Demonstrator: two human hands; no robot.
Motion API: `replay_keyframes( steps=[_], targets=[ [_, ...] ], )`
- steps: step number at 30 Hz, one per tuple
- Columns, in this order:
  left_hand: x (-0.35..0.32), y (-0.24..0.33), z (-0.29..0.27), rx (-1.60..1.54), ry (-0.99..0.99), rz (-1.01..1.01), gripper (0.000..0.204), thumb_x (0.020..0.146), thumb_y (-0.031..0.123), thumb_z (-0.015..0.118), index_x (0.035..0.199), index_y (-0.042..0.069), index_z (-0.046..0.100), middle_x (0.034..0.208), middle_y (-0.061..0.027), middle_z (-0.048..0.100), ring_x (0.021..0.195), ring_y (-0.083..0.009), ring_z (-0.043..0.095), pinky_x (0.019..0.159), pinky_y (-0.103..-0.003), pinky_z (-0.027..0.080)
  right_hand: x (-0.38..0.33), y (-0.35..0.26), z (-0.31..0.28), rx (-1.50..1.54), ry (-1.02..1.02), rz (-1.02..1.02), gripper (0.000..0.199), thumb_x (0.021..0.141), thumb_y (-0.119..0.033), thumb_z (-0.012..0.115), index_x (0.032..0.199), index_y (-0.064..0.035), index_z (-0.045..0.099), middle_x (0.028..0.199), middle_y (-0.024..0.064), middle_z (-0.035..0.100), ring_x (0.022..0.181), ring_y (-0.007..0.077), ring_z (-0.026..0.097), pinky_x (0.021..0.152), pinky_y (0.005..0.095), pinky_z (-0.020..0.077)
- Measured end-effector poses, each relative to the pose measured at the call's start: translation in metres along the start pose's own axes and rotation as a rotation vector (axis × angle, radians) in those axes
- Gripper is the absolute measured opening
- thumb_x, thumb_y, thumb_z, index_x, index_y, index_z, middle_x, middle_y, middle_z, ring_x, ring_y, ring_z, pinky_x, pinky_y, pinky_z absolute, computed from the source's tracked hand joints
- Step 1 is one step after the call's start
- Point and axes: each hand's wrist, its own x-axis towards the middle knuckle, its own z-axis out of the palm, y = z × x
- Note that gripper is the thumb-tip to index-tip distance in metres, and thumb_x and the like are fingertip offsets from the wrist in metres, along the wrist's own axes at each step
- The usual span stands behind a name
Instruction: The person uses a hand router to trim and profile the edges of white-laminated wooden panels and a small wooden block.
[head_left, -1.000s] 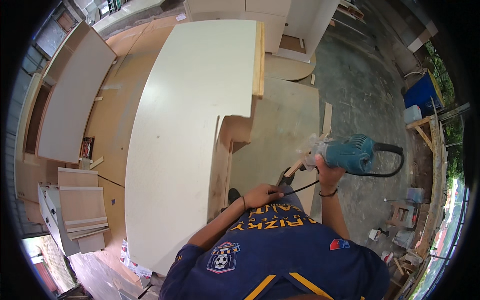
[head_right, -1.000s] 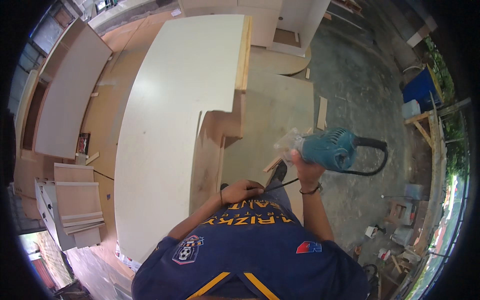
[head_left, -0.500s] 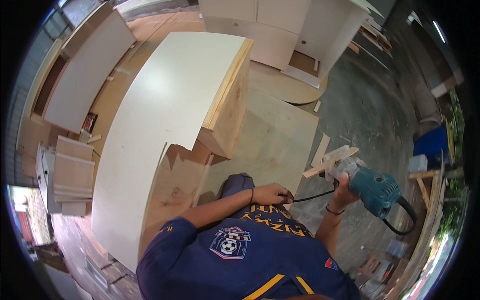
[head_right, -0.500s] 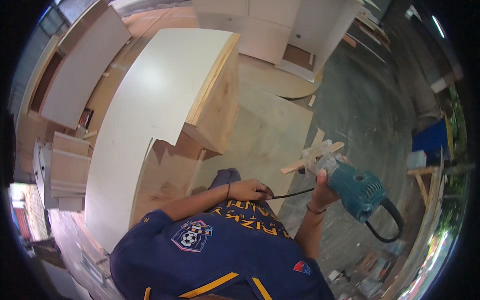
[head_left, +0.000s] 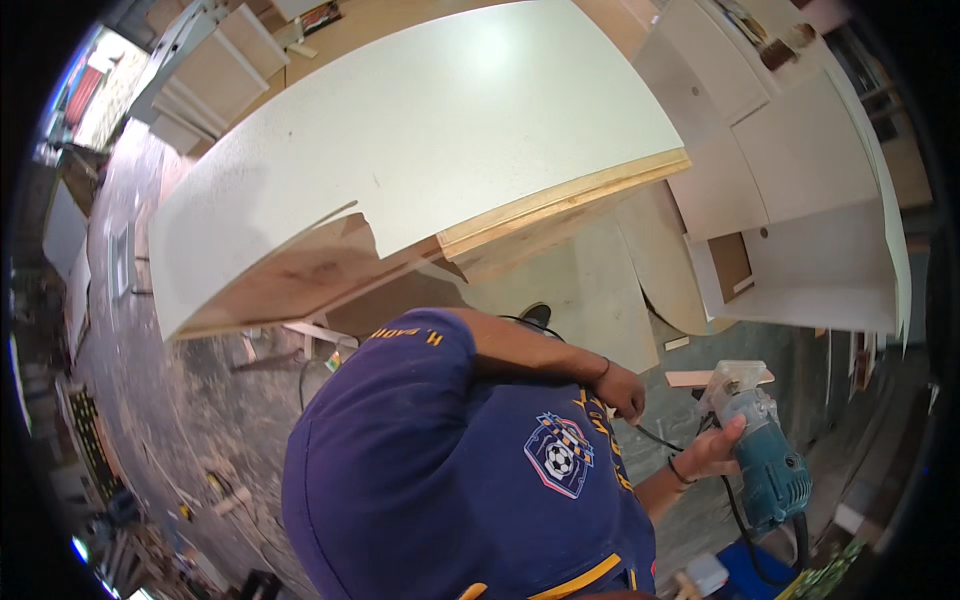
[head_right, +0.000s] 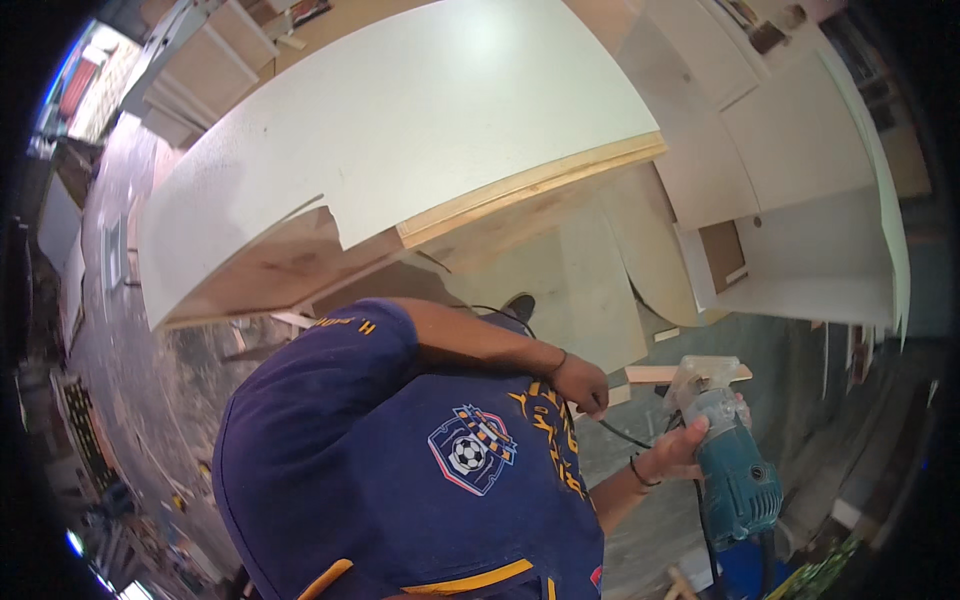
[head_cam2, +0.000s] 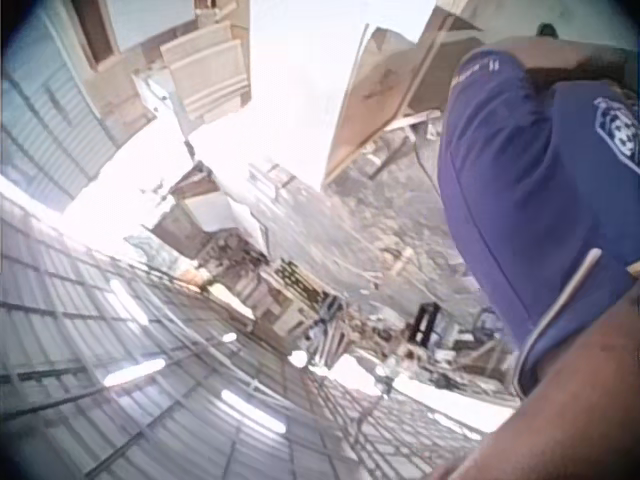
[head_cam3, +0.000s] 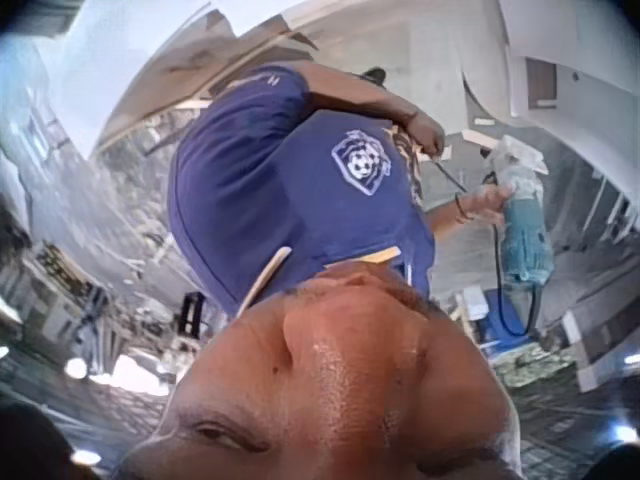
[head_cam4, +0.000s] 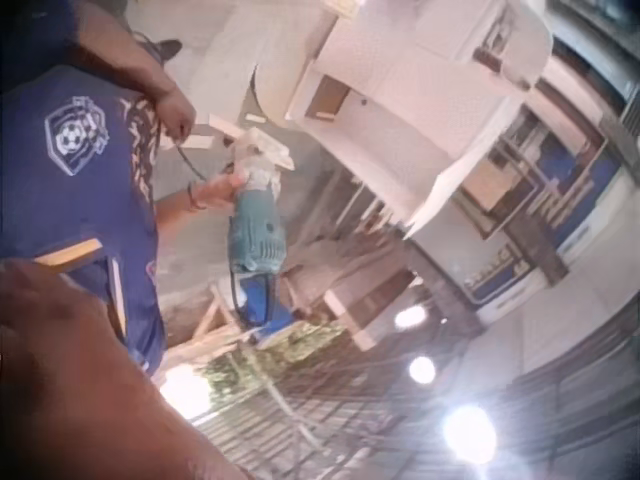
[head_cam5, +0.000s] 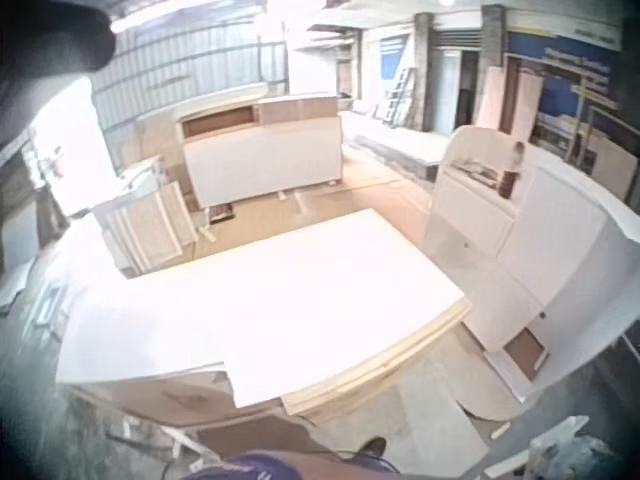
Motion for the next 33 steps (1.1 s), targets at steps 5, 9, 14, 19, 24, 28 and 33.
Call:
replay_keyframes(
  steps=[5, 9, 14, 19, 24, 28, 33],
  targets=[
    [0.063, -0.026, -0.034, -0.072, 0.105, -0.06, 0.028, 0.09, 0.028, 0.065, 0.102, 0.004, 0.072, 0.076, -0.0033, 0.067, 0.072, -0.0138, 0.062, 0.068, -0.033, 0.049, 0.067, 0.047, 0.05, 0.043, -0.088, -0.095, 0.064, 0.091, -0.038, 0.068, 0.125, 0.0098, 0.044, 0.119, 0.025, 0.056, 0.105, 0.0352, 0.061, 0.09, 0.0465, 0.0522],
    [0.077, -0.044, -0.076, -0.003, 0.121, -0.219, 0.03, 0.089, 0.029, 0.066, 0.103, 0.003, 0.072, 0.082, -0.0071, 0.071, 0.077, -0.0158, 0.064, 0.072, -0.033, 0.05, 0.105, 0.089, 0.102, 0.377, -0.123, -0.022, 0.07, 0.081, -0.023, 0.074, 0.134, 0.0055, 0.038, 0.126, 0.0222, 0.052, 0.116, 0.0395, 0.055, 0.101, 0.0519, 0.0458],
    [0.092, -0.033, -0.129, 0.077, 0.373, -0.266, 0.033, 0.089, 0.029, 0.062, 0.105, 0.002, 0.071, 0.086, -0.0118, 0.072, 0.079, -0.0204, 0.066, 0.077, -0.035, 0.05, 0.151, 0.144, 0.149, 0.647, -0.355, 0.054, 0.082, 0.073, -0.029, 0.081, 0.133, -0.0014, 0.032, 0.125, 0.0182, 0.052, 0.117, 0.0318, 0.053, 0.1, 0.0453, 0.0454],
    [0.104, 0.001, -0.166, 0.028, 0.569, -0.317, 0.036, 0.09, 0.031, 0.06, 0.105, -0.001, 0.069, 0.089, -0.0158, 0.071, 0.084, -0.0243, 0.067, 0.079, -0.036, 0.049, 0.199, 0.208, 0.175, 0.726, -0.79, 0.109, 0.075, 0.067, -0.033, 0.086, 0.123, -0.0025, 0.046, 0.12, 0.0092, 0.055, 0.11, 0.0218, 0.055, 0.093, 0.0333, 0.0468],
    [0.122, 0.044, -0.18, -0.065, 0.812, -0.204, 0.032, 0.095, 0.027, 0.058, 0.105, -0.002, 0.068, 0.092, -0.0149, 0.071, 0.085, -0.024, 0.066, 0.08, -0.035, 0.049, 0.239, 0.259, 0.23, 0.852, -1.175, 0.202, 0.069, 0.068, -0.02, 0.086, 0.125, -0.0053, 0.051, 0.121, 0.0076, 0.056, 0.112, 0.0182, 0.054, 0.095, 0.0335, 0.0462],
    [0.134, 0.063, -0.203, -0.177, 0.935, -0.211, 0.031, 0.096, 0.025, 0.059, 0.106, -0.002, 0.069, 0.096, -0.0142, 0.072, 0.089, -0.0214, 0.067, 0.081, -0.033, 0.05, 0.24, 0.277, 0.283, 0.889, -1.376, 0.189, 0.063, 0.067, -0.016, 0.085, 0.121, -0.006, 0.054, 0.12, 0.0063, 0.055, 0.109, 0.0167, 0.054, 0.093, 0.0323, 0.0471],
    [0.13, 0.064, -0.226, -0.126, 1.168, -0.212, 0.03, 0.094, 0.025, 0.06, 0.104, -0.002, 0.07, 0.093, -0.0173, 0.072, 0.085, -0.0273, 0.069, 0.079, -0.035, 0.051, 0.217, 0.29, 0.335, 0.936, -1.576, 0.132, 0.075, 0.065, -0.011, 0.086, 0.129, -0.0079, 0.047, 0.122, 0.0063, 0.057, 0.113, 0.0169, 0.054, 0.096, 0.0334, 0.0474]
  ],
)
